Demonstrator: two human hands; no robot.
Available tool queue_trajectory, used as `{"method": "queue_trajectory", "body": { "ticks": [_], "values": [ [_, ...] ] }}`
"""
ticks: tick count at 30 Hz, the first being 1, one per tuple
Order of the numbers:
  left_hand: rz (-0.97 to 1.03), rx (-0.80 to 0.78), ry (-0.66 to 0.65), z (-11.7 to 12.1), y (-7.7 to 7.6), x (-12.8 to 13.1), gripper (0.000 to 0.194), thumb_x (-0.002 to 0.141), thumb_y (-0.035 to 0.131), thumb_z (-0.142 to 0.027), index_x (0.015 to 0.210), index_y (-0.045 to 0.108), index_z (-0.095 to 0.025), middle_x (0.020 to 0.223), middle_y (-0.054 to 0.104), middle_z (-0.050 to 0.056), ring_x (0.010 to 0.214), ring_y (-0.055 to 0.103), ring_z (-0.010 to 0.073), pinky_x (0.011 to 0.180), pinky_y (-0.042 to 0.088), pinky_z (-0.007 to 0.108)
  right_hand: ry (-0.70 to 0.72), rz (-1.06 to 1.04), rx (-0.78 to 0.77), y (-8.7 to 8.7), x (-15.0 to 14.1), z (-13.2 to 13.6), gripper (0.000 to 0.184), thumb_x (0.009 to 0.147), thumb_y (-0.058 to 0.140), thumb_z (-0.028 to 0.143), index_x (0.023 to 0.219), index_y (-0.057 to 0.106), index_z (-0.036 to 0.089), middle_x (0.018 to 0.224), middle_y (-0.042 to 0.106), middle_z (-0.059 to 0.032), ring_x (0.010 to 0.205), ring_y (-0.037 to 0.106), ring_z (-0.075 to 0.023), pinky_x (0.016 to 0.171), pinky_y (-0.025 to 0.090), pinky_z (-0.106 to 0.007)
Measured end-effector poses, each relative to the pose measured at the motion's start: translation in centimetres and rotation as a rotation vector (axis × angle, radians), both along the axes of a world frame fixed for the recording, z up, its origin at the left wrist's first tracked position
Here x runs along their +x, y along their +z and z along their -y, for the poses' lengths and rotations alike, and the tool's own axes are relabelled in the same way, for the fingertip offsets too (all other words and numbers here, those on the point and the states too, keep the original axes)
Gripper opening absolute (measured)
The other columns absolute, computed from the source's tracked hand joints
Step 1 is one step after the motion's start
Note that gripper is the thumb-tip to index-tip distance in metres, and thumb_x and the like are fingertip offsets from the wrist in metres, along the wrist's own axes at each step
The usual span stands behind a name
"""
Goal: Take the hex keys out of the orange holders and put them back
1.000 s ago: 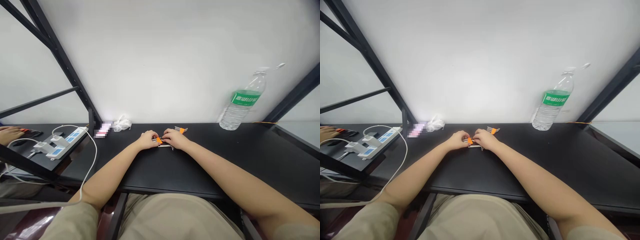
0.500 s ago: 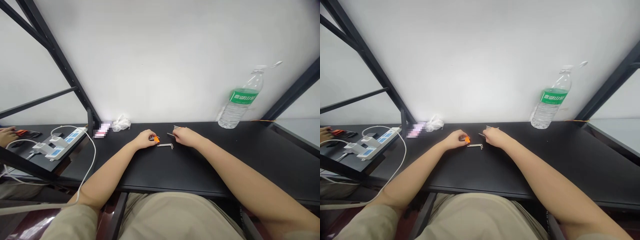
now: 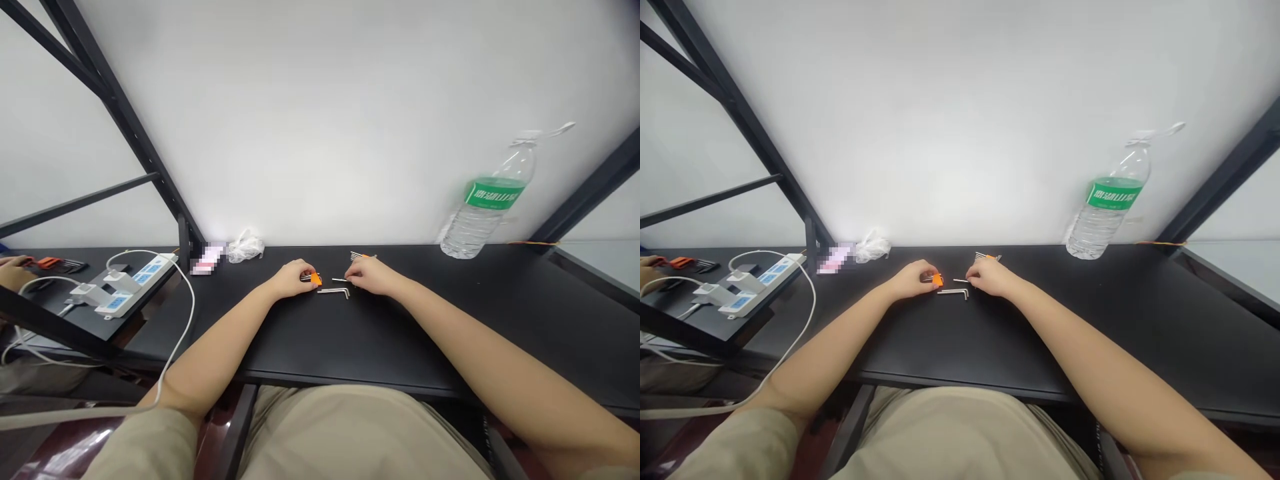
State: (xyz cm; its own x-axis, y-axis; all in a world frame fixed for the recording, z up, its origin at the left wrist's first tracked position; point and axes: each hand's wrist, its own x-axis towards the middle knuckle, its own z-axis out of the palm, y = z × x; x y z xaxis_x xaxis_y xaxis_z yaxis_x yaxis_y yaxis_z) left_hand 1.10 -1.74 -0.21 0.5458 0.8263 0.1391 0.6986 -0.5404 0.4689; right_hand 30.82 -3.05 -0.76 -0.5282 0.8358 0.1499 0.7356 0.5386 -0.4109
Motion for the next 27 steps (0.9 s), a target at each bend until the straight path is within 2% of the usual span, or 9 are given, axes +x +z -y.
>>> {"method": "queue_trajectory", "body": {
  "ticks": [2, 5, 8, 12, 16, 20, 24, 27],
  "values": [
    [-0.011, 0.002, 0.021, 0.1, 0.0, 0.1, 0.041, 0.077, 0.075, -0.048, 0.112, 0.073, -0.028, 0.112, 0.066, 0.005, 0.103, 0.062, 0.0235, 0.091, 0.051, 0.034, 0.032, 0.001, 0.003, 0.2, -0.5, 0.3, 0.019, 0.092, 0.061, 0.034, 0.096, 0.077, 0.024, 0.098, 0.072, -0.0064, 0.087, 0.066, -0.0217, 0.078, 0.050, -0.033],
    [-0.035, 0.013, 0.086, 0.2, 0.0, 0.2, 0.046, 0.072, 0.078, -0.054, 0.111, 0.072, -0.029, 0.119, 0.065, 0.006, 0.117, 0.056, 0.0306, 0.101, 0.046, 0.043, 0.094, -0.002, -0.022, 0.3, -1.3, 1.1, 0.022, 0.089, 0.067, 0.041, 0.098, 0.076, 0.024, 0.097, 0.070, -0.0063, 0.080, 0.064, -0.0199, 0.072, 0.049, -0.031],
    [-0.052, 0.012, 0.134, 0.3, 0.1, 0.3, 0.049, 0.068, 0.080, -0.056, 0.108, 0.072, -0.029, 0.121, 0.065, 0.005, 0.121, 0.053, 0.0336, 0.105, 0.042, 0.049, 0.144, -0.020, -0.042, 0.4, -2.1, 1.8, 0.014, 0.085, 0.069, 0.032, 0.095, 0.074, 0.023, 0.097, 0.068, -0.0054, 0.075, 0.062, -0.0175, 0.068, 0.047, -0.029],
    [-0.039, 0.005, 0.150, 0.5, 0.2, 0.5, 0.043, 0.068, 0.081, -0.049, 0.104, 0.072, -0.028, 0.115, 0.067, 0.004, 0.116, 0.057, 0.0308, 0.103, 0.044, 0.045, 0.167, -0.084, -0.057, 0.5, -2.8, 2.3, 0.011, 0.082, 0.066, 0.022, 0.090, 0.074, 0.023, 0.096, 0.068, -0.0047, 0.076, 0.062, -0.0168, 0.072, 0.047, -0.029],
    [0.017, 0.029, 0.137, 1.1, 0.4, 0.9, 0.045, 0.070, 0.079, -0.039, 0.111, 0.068, -0.025, 0.112, 0.068, 0.005, 0.110, 0.061, 0.0273, 0.095, 0.050, 0.039, 0.086, -0.215, -0.063, 0.0, -3.4, 2.0, 0.017, 0.087, 0.064, 0.028, 0.101, 0.073, 0.023, 0.097, 0.070, -0.0049, 0.083, 0.065, -0.0192, 0.077, 0.050, -0.032],
    [0.080, 0.076, 0.052, 1.8, 0.9, 1.7, 0.046, 0.073, 0.076, -0.034, 0.117, 0.064, -0.024, 0.114, 0.067, 0.005, 0.105, 0.062, 0.0239, 0.092, 0.053, 0.037, -0.030, -0.372, -0.084, -1.0, -4.2, 1.3, 0.025, 0.092, 0.057, 0.032, 0.114, 0.067, 0.023, 0.102, 0.073, -0.0049, 0.089, 0.068, -0.0193, 0.080, 0.054, -0.033],
    [0.135, 0.135, -0.025, 2.2, 1.4, 2.3, 0.045, 0.076, 0.075, -0.031, 0.117, 0.062, -0.023, 0.115, 0.067, 0.005, 0.108, 0.061, 0.0233, 0.094, 0.053, 0.036, -0.054, -0.483, -0.097, -1.5, -4.9, 0.8, 0.025, 0.091, 0.055, 0.029, 0.112, 0.067, 0.023, 0.111, 0.073, -0.0040, 0.099, 0.069, -0.0192, 0.088, 0.055, -0.035],
    [0.145, 0.199, -0.063, 2.2, 1.4, 2.4, 0.043, 0.077, 0.074, -0.030, 0.117, 0.060, -0.022, 0.113, 0.067, 0.005, 0.105, 0.062, 0.0220, 0.092, 0.054, 0.035, -0.066, -0.514, -0.109, -1.6, -5.3, 0.8, 0.028, 0.089, 0.054, 0.027, 0.114, 0.066, 0.023, 0.107, 0.074, -0.0037, 0.097, 0.069, -0.0192, 0.087, 0.055, -0.035]
  ]
}}
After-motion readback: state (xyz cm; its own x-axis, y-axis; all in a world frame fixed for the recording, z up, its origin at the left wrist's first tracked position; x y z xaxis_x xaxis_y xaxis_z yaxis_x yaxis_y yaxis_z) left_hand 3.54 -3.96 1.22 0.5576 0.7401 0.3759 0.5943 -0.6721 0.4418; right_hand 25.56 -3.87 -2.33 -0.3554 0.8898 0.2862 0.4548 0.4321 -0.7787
